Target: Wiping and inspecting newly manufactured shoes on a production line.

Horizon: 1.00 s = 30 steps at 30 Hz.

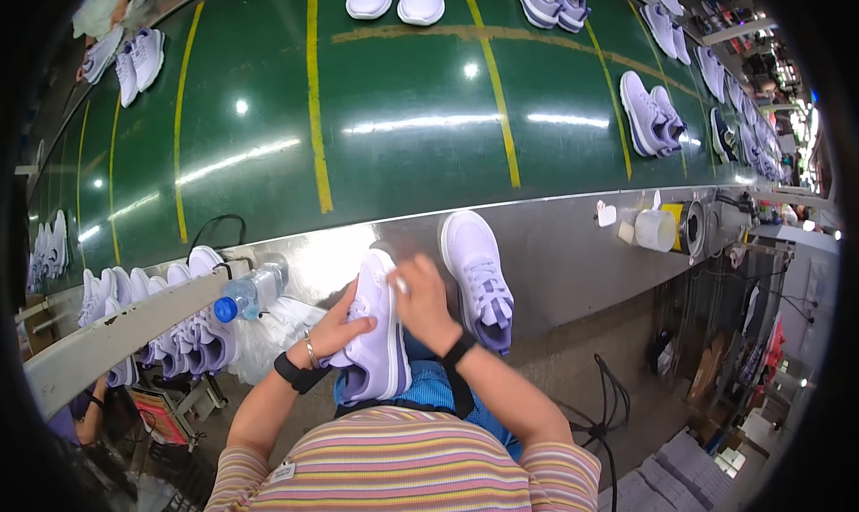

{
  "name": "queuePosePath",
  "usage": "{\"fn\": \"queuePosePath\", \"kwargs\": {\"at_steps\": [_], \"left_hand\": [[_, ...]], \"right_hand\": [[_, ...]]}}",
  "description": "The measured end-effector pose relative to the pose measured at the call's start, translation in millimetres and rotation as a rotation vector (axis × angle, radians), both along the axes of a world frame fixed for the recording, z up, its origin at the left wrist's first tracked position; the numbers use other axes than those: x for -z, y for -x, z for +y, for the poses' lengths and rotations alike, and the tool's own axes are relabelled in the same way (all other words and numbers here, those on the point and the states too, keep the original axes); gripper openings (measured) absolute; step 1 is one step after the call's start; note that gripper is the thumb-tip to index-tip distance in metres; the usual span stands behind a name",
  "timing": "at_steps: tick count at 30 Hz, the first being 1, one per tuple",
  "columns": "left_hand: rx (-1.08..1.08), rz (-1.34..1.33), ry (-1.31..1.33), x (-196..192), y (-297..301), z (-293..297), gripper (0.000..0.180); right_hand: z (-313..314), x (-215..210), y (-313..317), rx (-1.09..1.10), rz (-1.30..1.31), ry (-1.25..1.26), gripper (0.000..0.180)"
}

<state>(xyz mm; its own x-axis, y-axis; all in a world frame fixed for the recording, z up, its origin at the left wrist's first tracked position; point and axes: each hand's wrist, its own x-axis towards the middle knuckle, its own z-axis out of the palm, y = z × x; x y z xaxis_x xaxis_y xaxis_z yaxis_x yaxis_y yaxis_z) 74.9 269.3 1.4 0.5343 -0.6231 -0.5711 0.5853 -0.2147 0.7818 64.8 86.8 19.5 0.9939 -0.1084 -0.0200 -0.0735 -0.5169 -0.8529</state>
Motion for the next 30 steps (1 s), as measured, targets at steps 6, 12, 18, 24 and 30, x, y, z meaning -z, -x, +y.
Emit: {"fn": "queuePosePath", "kwargs": {"at_steps": [6, 12, 18, 24, 30], "left_hand": [[-0.006, 0.029, 0.031, -5.5, -8.5, -3.1, 0.087], [-0.019, 0.041, 0.017, -1.7, -2.1, -1.8, 0.086], [-0.071, 0.029, 0.018, -23.2, -10.6, -5.9, 0.085], [-0.350, 0.320, 0.146, -20.6, -5.9, -4.4, 0.063], [-0.450, 0.417, 0.392, -7.1, 35.8, -4.7, 0.053]], "right_hand": [[-4.4, 2.7, -0.1, -0.022, -0.033, 0.051, 0.010], [4.7, -10.4, 56.9, -0.090, -0.008, -0.017, 0.011], [-20.4, 0.5, 70.3, 0.194, 0.474, -0.688, 0.008], [-4.9, 12.1, 50.5, 0.466, 0.457, -1.408, 0.011], [-0.7, 2.7, 52.6, 0.362, 0.643, -1.344, 0.016]]}}
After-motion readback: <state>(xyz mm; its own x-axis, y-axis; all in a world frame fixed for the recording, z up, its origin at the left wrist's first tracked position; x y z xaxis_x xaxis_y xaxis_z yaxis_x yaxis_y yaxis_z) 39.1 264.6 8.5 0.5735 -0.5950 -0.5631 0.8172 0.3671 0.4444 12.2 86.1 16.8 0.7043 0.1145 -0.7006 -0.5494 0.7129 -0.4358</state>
